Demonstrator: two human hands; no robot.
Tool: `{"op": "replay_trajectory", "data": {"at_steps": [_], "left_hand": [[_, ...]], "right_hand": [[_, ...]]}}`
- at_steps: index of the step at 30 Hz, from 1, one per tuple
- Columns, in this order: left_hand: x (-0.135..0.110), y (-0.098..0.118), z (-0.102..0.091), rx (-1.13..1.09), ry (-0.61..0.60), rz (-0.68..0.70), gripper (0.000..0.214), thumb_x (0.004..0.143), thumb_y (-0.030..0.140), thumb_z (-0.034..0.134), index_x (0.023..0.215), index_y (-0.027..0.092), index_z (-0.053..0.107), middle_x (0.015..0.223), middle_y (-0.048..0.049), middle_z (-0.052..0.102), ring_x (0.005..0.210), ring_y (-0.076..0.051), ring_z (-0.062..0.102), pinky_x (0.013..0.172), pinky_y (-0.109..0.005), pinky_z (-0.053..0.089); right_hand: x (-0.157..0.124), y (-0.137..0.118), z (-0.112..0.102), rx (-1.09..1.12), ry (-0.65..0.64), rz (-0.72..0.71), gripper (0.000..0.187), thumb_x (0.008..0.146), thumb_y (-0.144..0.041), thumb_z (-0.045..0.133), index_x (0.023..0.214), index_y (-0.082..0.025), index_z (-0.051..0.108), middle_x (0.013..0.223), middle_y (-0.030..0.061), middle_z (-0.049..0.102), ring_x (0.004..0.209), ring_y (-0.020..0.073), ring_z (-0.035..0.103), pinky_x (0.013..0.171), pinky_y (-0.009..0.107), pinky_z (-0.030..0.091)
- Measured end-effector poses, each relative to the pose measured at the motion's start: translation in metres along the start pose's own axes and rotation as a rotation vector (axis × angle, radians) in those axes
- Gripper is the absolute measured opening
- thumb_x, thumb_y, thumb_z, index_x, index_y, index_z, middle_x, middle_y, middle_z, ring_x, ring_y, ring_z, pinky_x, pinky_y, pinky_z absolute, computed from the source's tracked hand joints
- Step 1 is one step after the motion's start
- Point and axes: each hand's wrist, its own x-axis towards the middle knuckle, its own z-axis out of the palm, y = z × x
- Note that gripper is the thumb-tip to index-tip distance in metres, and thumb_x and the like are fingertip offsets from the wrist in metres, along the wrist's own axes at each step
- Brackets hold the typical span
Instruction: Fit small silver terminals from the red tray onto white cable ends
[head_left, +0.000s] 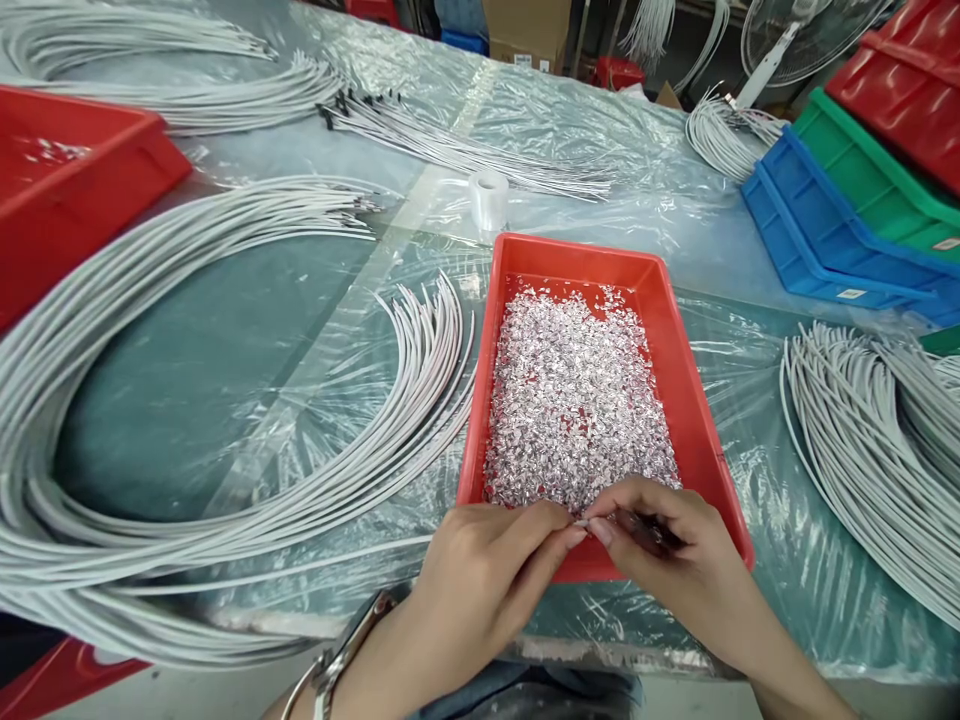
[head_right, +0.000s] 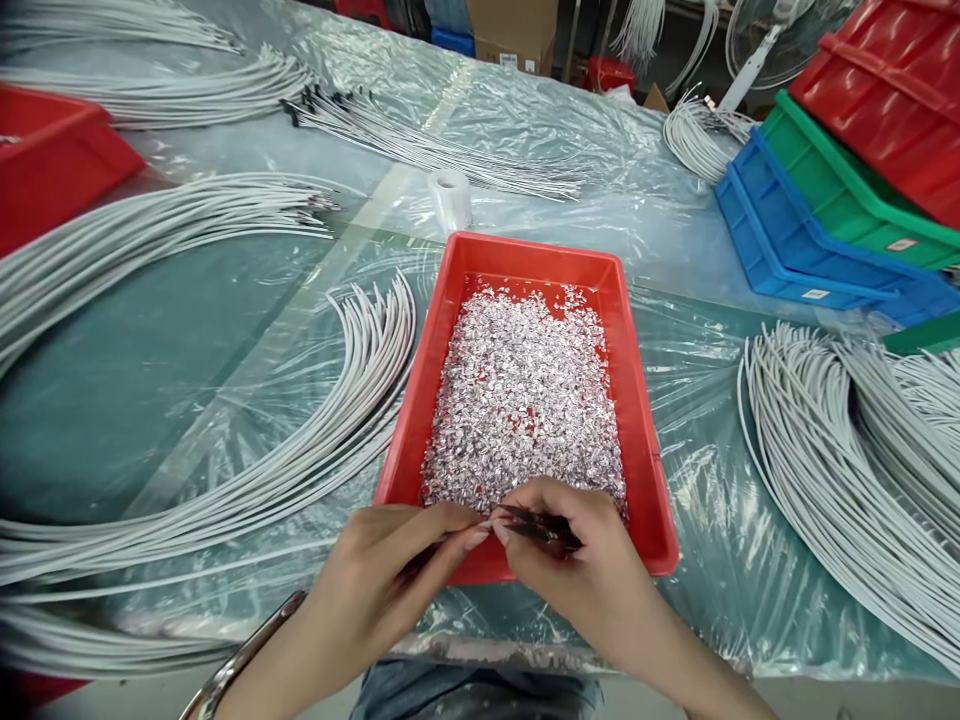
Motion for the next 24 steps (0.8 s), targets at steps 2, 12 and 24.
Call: {"op": "replay_trajectory", "data": {"at_steps": [2, 12, 24], "left_hand": [[-0.0014, 0.0004, 0.0001, 0.004, 0.006, 0.008, 0.011, 0.094, 0.021, 0.046, 0.089, 0.019, 0.056, 0.066, 0.0014, 0.065, 0.051, -0.011, 0.058, 0.049, -0.023, 0.038], [-0.0018, -0.0006, 0.0003, 0.009, -0.011, 0.013, 0.010, 0.094, 0.020, 0.046, 0.091, 0.020, 0.055, 0.070, 0.0016, 0.066, 0.053, -0.011, 0.059, 0.050, -0.024, 0.039], [-0.0025, -0.0011, 0.0040, 0.089, 0.012, 0.036, 0.013, 0.094, 0.020, 0.044, 0.091, 0.017, 0.057, 0.064, -0.0003, 0.064, 0.051, -0.012, 0.058, 0.048, -0.024, 0.041]], "right_hand": [[-0.0002, -0.0001, 0.0003, 0.023, -0.006, 0.011, 0.014, 0.085, -0.011, 0.053, 0.080, -0.023, 0.056, 0.062, -0.0077, 0.047, 0.054, 0.0074, 0.040, 0.049, 0.016, 0.033], [0.0024, -0.0032, 0.0023, 0.081, 0.022, 0.044, 0.013, 0.085, -0.014, 0.053, 0.074, -0.021, 0.055, 0.060, -0.0077, 0.040, 0.052, 0.0073, 0.034, 0.046, 0.016, 0.029], [0.0008, -0.0011, 0.0071, -0.048, 0.088, 0.049, 0.017, 0.072, -0.003, 0.048, 0.070, -0.019, 0.054, 0.057, -0.0082, 0.037, 0.049, 0.0069, 0.029, 0.044, 0.018, 0.025]]}}
